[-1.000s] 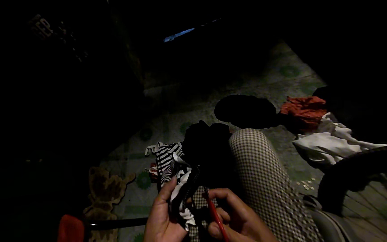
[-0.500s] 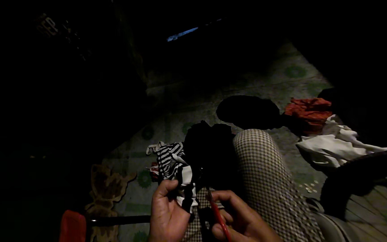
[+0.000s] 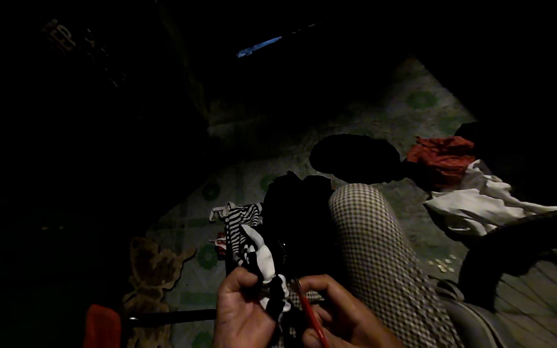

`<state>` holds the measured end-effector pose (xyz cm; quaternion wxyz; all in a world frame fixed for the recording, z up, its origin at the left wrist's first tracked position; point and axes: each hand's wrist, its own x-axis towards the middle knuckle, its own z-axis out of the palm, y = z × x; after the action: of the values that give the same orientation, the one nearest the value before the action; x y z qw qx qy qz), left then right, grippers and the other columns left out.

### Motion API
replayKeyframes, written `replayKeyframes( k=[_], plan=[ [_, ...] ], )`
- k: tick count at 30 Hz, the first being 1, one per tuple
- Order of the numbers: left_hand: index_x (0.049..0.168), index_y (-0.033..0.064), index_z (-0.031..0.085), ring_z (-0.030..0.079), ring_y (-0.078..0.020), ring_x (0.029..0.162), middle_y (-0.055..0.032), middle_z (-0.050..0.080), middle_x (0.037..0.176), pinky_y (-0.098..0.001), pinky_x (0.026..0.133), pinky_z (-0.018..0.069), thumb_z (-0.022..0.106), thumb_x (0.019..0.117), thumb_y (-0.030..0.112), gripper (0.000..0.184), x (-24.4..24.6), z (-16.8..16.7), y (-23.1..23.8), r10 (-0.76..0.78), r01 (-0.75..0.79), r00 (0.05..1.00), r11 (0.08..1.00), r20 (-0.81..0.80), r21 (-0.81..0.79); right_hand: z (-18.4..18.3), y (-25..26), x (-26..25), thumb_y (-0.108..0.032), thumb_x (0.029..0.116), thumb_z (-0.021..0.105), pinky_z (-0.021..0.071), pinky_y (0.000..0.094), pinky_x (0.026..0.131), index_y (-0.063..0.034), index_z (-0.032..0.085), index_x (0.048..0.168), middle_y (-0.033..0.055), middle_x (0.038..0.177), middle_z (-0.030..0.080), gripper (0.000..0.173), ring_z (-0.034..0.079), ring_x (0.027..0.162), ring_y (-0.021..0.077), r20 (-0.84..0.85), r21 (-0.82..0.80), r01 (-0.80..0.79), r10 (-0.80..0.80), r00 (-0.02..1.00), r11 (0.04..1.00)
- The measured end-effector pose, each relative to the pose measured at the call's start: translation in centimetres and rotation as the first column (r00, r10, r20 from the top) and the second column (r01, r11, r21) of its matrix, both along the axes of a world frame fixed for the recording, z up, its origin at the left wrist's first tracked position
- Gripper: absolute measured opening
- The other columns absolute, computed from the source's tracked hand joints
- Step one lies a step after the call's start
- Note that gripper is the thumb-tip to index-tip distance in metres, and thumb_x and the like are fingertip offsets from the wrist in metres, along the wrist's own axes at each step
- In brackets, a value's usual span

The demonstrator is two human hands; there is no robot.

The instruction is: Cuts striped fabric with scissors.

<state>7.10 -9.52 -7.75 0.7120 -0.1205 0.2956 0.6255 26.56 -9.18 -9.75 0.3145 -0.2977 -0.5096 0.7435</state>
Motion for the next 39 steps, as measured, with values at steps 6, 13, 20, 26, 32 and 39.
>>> replayKeyframes(
  k=[6,13,20,26,32,39],
  plan=[
    [0.085,0.0052,0.074,0.074,-0.0222,0.085,-0.0117,0.073,0.087,-0.0413,0.079,0.0616,0.07,0.0767,0.013,0.012,-2.0,-1.7,3.9,-0.167,0.191,0.979,0.952,-0.116,0.241,-0.6,0.2,0.9,-0.016,0.0979,0.069,0.0525,0.0279,0.057,-0.0069,0.049,0.138,0.0051,0.088,0.063,0.046,0.058,0.065,0.0108,0.017,0.032,-0.018,0.017,1.0,0.999],
    [0.126,0.0044,0.056,0.072,-0.0247,0.083,-0.0176,0.07,0.098,-0.0419,0.072,0.0627,0.062,0.1008,0.015,0.028,0.5,-0.4,6.4,-0.138,0.063,0.81,0.987,-0.569,-0.149,-0.4,0.8,0.3,-0.018,0.0983,0.068,0.052,0.0287,0.058,-0.0087,0.049,0.141,0.0041,0.08,0.061,0.048,0.058,0.063,0.0117,0.11,0.015,-0.062,0.06,0.992,0.998],
    [0.124,0.0017,0.057,0.074,-0.0233,0.085,-0.0168,0.071,0.098,-0.0417,0.076,0.0639,0.048,0.1082,0.022,0.027,-0.3,-0.9,5.6,-0.039,0.016,0.74,0.999,-0.672,-0.041,-1.6,1.5,-0.3,-0.018,0.0983,0.069,0.0516,0.027,0.058,-0.0118,0.048,0.139,0.0039,0.088,0.061,0.046,0.057,0.066,0.011,-0.039,-0.099,-0.144,0.141,0.989,0.985],
    [0.126,0.0026,0.057,0.073,-0.0242,0.09,-0.0177,0.07,0.101,-0.0432,0.078,0.0633,0.044,0.1095,0.03,0.034,-1.0,-1.0,5.3,-0.086,0.075,0.787,0.996,-0.611,-0.045,-1.7,2.3,-0.7,-0.021,0.0988,0.068,0.0539,0.0276,0.062,-0.0144,0.043,0.142,0.0039,0.09,0.061,0.05,0.06,0.071,0.0115,-0.176,-0.17,-0.245,0.215,0.961,0.955],
    [0.125,0.0035,0.056,0.073,-0.0228,0.086,-0.0168,0.07,0.099,-0.0406,0.074,0.0639,0.043,0.1099,0.031,0.034,-1.0,-1.3,4.9,-0.083,0.077,0.814,0.996,-0.575,-0.035,-1.7,2.6,-1.0,-0.021,0.0996,0.067,0.0556,0.0301,0.066,-0.0125,0.042,0.142,0.0076,0.101,0.062,0.05,0.062,0.076,0.0144,-0.203,-0.143,-0.256,0.225,0.953,0.956],
    [0.126,0.0024,0.054,0.073,-0.0228,0.087,-0.0171,0.07,0.1,-0.0408,0.075,0.064,0.043,0.1099,0.03,0.034,-1.1,-1.2,4.5,-0.077,0.083,0.805,0.996,-0.588,-0.017,-1.5,2.7,-1.3,-0.022,0.0996,0.067,0.0559,0.0298,0.064,-0.013,0.043,0.141,0.0071,0.099,0.063,0.049,0.062,0.074,0.0136,-0.194,-0.143,-0.255,0.226,0.955,0.956]
  ],
)
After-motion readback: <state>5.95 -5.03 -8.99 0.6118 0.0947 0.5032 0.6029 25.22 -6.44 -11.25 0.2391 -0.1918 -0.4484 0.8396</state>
